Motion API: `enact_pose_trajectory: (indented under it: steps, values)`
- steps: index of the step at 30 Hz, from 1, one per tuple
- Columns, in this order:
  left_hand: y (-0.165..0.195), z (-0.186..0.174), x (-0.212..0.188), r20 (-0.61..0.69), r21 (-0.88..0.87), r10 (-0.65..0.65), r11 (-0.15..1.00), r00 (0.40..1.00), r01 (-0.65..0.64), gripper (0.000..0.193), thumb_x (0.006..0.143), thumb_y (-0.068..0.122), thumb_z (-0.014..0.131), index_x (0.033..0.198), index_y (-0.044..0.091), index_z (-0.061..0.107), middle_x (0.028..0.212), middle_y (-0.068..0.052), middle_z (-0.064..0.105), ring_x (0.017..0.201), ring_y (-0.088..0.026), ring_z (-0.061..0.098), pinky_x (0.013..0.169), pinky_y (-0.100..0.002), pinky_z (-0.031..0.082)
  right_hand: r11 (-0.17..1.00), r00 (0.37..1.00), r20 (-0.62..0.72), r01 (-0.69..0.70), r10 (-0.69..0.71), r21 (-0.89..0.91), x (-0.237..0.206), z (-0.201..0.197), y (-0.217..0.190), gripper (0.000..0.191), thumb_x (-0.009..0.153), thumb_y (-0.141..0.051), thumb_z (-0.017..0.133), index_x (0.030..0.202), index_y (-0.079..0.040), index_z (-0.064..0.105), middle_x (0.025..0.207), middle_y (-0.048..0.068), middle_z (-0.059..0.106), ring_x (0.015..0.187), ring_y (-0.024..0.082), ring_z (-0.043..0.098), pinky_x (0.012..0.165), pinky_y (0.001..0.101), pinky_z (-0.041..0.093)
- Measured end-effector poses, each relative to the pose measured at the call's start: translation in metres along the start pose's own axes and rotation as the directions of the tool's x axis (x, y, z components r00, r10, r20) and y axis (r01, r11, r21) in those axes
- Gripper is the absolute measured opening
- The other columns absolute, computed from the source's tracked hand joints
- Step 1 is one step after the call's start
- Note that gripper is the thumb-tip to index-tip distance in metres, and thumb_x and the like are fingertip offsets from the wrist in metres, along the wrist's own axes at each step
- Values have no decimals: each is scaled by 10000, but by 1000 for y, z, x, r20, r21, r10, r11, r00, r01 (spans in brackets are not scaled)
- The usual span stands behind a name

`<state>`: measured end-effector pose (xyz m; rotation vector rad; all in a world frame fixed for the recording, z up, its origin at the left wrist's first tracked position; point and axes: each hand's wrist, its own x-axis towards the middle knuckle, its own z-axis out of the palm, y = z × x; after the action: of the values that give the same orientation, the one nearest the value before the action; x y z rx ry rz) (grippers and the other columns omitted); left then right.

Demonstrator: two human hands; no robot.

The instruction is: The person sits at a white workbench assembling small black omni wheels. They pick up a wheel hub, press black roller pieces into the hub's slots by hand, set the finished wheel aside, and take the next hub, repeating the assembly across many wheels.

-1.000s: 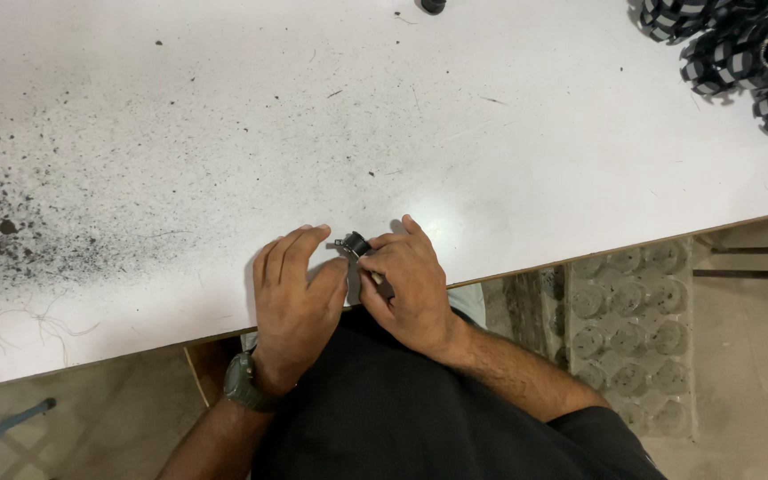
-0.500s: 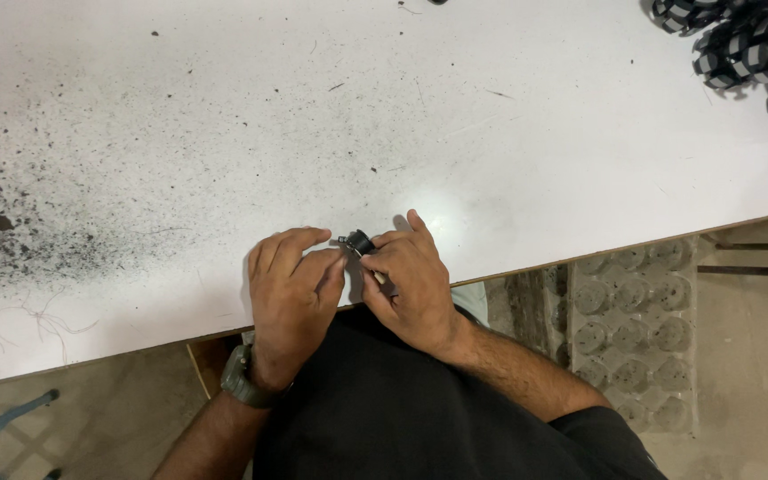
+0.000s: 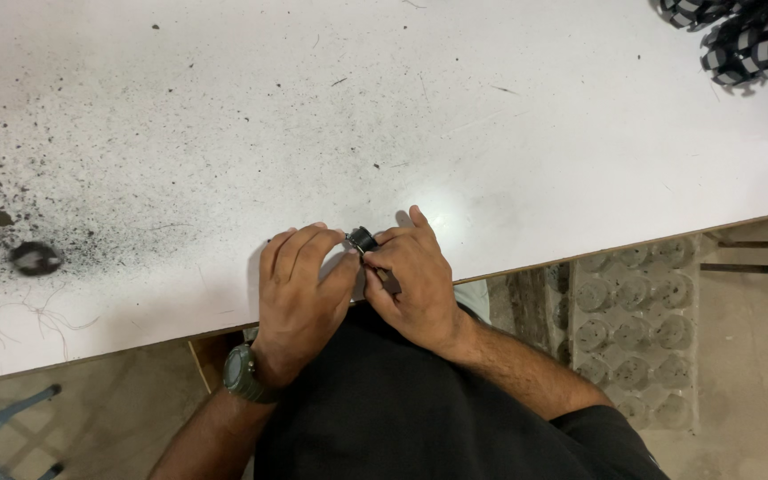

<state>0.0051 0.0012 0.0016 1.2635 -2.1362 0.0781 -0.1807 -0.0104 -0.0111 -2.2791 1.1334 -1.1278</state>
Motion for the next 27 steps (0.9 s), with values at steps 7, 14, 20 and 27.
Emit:
enact_pose_trajectory:
  steps: [7,14,20,27]
  values:
    - [-1,0,6,63,-209,-255,942,965,262,113,876,101,796,979,90,750,1175,-61,690,1150,-237,621,1024,-428,439,1000,1000,-2,-5,5,4,-1,0,1,257,866,4,770,1059,-72,619,963,54,648,1099,258,671,1247,596,353]
    - [0,2,3,101,-211,-278,932,955,294,97,861,94,764,953,100,735,1166,-42,728,1251,-264,624,1113,-483,399,996,995,-33,90,-90,-4,-7,2,3,307,858,32,790,1076,-73,602,998,71,655,1214,286,662,1247,607,316]
    - [-2,2,-1,130,-238,-280,922,951,304,110,859,90,748,968,90,736,1164,-49,730,1253,-270,620,1132,-510,376,986,986,-17,166,-166,-24,-12,4,5,317,844,75,792,1072,-63,622,1017,89,666,1242,268,665,1262,564,321]
    - [-1,-1,-2,135,-250,-263,924,955,289,106,874,87,744,979,79,740,1156,-56,725,1242,-268,619,1143,-511,368,983,986,6,169,-169,-69,-10,6,5,286,867,71,789,1059,-68,630,1016,63,668,1214,242,669,1278,542,315]
